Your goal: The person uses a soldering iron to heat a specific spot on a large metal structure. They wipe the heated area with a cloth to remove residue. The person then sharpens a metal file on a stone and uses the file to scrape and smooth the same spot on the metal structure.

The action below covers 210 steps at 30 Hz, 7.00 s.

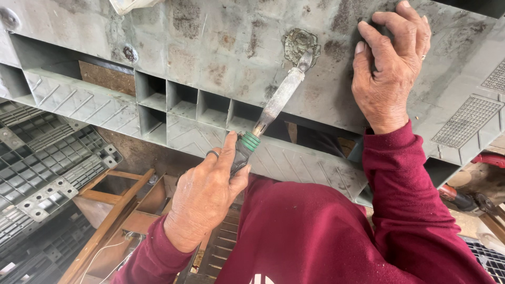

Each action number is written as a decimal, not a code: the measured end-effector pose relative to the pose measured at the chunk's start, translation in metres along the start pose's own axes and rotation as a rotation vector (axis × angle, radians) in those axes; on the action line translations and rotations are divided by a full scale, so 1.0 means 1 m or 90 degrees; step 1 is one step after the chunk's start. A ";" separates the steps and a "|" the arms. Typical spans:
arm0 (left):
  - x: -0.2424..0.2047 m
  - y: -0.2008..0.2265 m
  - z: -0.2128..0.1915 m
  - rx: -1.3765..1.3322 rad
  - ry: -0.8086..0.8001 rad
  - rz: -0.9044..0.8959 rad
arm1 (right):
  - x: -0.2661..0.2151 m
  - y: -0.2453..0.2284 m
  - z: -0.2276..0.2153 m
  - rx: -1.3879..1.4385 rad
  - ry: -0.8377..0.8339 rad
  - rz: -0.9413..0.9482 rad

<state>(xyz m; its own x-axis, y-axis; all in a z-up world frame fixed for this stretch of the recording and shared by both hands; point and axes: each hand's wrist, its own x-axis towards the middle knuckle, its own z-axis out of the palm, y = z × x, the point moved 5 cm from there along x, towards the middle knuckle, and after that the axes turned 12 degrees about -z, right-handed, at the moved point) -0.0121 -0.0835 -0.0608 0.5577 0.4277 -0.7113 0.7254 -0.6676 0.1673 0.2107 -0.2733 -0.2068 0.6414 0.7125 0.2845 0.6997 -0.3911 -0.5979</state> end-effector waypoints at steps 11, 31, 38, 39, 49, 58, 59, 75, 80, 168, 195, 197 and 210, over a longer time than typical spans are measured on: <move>-0.005 0.007 0.002 -0.157 0.004 0.048 | 0.006 -0.007 -0.005 -0.006 0.007 -0.025; 0.036 0.061 0.074 -0.456 0.157 0.453 | -0.099 -0.129 0.018 0.744 0.246 0.627; 0.073 0.038 0.056 -0.362 0.200 0.455 | -0.105 -0.112 -0.045 0.412 0.068 0.646; 0.084 0.033 0.054 -0.359 0.229 0.405 | -0.100 -0.109 -0.062 0.235 -0.026 0.547; 0.130 0.022 0.048 -0.280 0.422 0.442 | -0.107 -0.113 -0.117 -0.158 -0.524 0.366; 0.132 0.023 0.051 -0.267 0.426 0.421 | -0.089 -0.098 -0.106 -0.210 -0.720 0.385; 0.132 0.023 0.050 -0.264 0.425 0.418 | -0.086 -0.096 -0.106 -0.218 -0.757 0.381; 0.134 0.024 0.049 -0.300 0.436 0.403 | -0.070 -0.080 -0.114 -0.207 -0.763 0.227; 0.135 0.024 0.047 -0.288 0.443 0.404 | -0.055 -0.086 -0.117 -0.166 -0.647 0.230; 0.135 0.024 0.044 -0.286 0.457 0.394 | -0.037 -0.101 -0.092 -0.160 -0.559 0.264; 0.134 0.024 0.045 -0.299 0.468 0.389 | -0.036 -0.108 -0.096 -0.063 -0.644 0.421; 0.136 0.024 0.045 -0.306 0.463 0.386 | -0.036 -0.111 -0.097 -0.064 -0.639 0.415; 0.136 0.023 0.048 -0.302 0.464 0.391 | -0.036 -0.112 -0.098 -0.292 -0.634 0.197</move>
<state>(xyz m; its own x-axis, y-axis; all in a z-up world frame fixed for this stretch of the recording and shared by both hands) 0.0611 -0.0695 -0.1867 0.8740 0.4655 0.1397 0.2335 -0.6543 0.7193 0.1396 -0.3121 -0.0767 0.4146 0.6146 -0.6711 0.7357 -0.6604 -0.1503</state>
